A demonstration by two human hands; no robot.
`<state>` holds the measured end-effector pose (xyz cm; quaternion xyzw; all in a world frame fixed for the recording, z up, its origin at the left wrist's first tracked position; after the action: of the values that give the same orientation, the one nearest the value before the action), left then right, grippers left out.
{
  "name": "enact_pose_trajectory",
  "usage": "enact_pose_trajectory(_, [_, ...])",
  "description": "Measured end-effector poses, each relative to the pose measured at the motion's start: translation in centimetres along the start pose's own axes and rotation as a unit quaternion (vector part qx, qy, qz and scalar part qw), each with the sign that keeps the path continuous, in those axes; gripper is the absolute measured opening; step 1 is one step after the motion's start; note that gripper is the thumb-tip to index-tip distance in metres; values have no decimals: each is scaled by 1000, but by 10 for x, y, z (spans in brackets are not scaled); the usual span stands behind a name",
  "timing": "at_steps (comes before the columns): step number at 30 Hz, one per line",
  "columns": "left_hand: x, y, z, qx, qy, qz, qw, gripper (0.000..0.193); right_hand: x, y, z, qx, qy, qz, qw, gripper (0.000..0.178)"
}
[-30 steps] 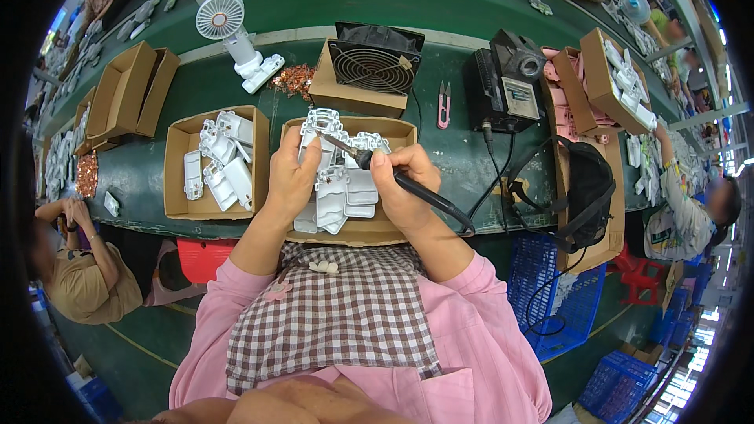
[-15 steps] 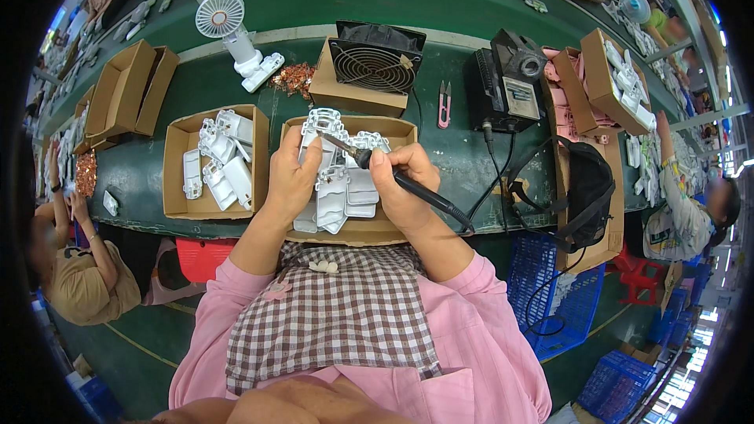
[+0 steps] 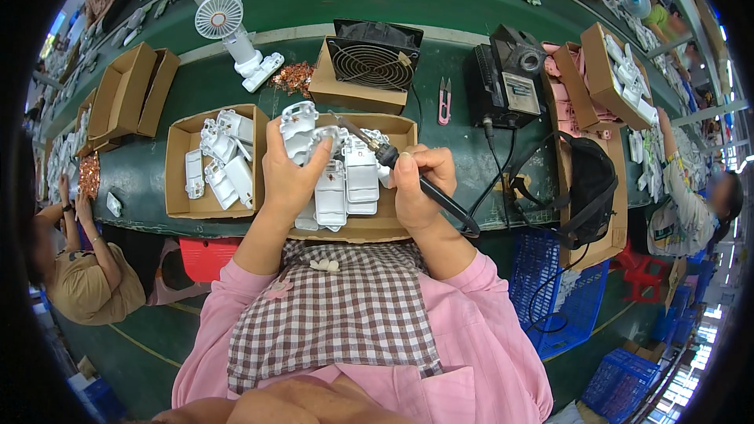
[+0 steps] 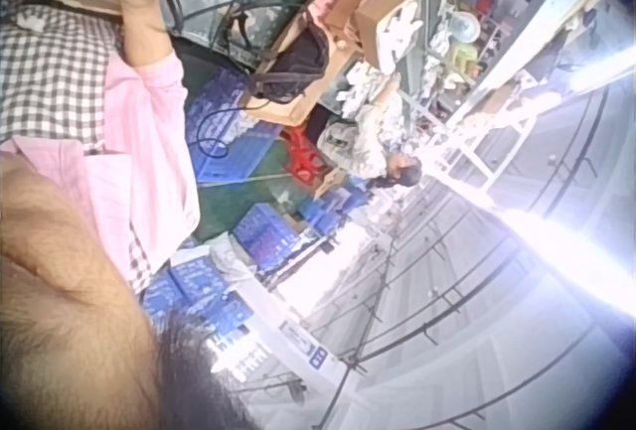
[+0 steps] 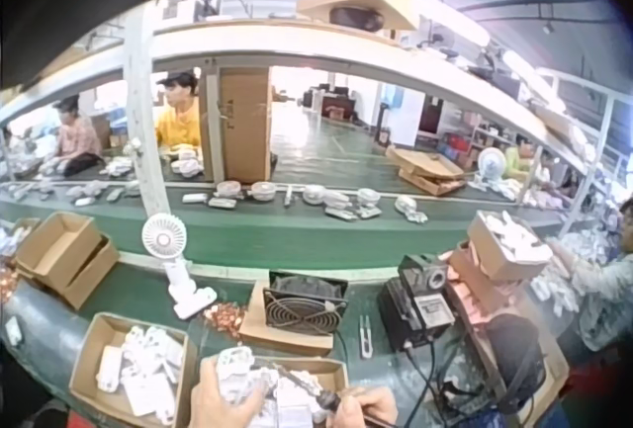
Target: The person solders small components onto plastic casings using a soldering iron, transfers plastic parts between cardboard boxes by hand, and solders additional plastic casings with the soldering iron.
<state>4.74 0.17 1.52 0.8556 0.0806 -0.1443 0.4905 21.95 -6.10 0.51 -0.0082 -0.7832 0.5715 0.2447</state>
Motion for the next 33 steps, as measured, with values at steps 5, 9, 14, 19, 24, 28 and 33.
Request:
enact_pose_trajectory(5, [-4,-13,5,20,91,21,995,31,3,0,0,-24,-3,54,998,17])
enact_pose_trajectory(9, [0,-16,8,-54,58,186,979,17,3,-1,2,-29,-13,81,996,16])
enact_pose_trajectory(14, [1,-12,7,-93,20,212,973,14,4,1,3,13,-23,126,992,15])
enact_pose_trajectory(19, [2,-9,4,-113,4,199,973,14,5,4,1,49,-7,142,989,17])
enact_pose_trajectory(24, [1,-8,4,-122,5,203,972,14,4,6,2,59,-3,147,987,18])
enact_pose_trajectory(28, [1,-10,5,-123,8,206,971,14,5,7,2,58,-1,156,986,18])
enact_pose_trajectory(33, [2,-9,5,-126,12,208,970,14,5,7,1,56,1,165,985,18])
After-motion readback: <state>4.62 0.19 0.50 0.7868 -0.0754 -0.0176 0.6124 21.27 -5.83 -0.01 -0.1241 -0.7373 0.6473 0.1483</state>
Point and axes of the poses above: each hand's wrist, its own z-axis away from the middle knuckle, its own x-axis out of the palm, y = z × x, the point moved 1 cm from there along -z, towards the middle knuckle, and after that the axes turned 15 degrees about x, right-handed, at the moved point
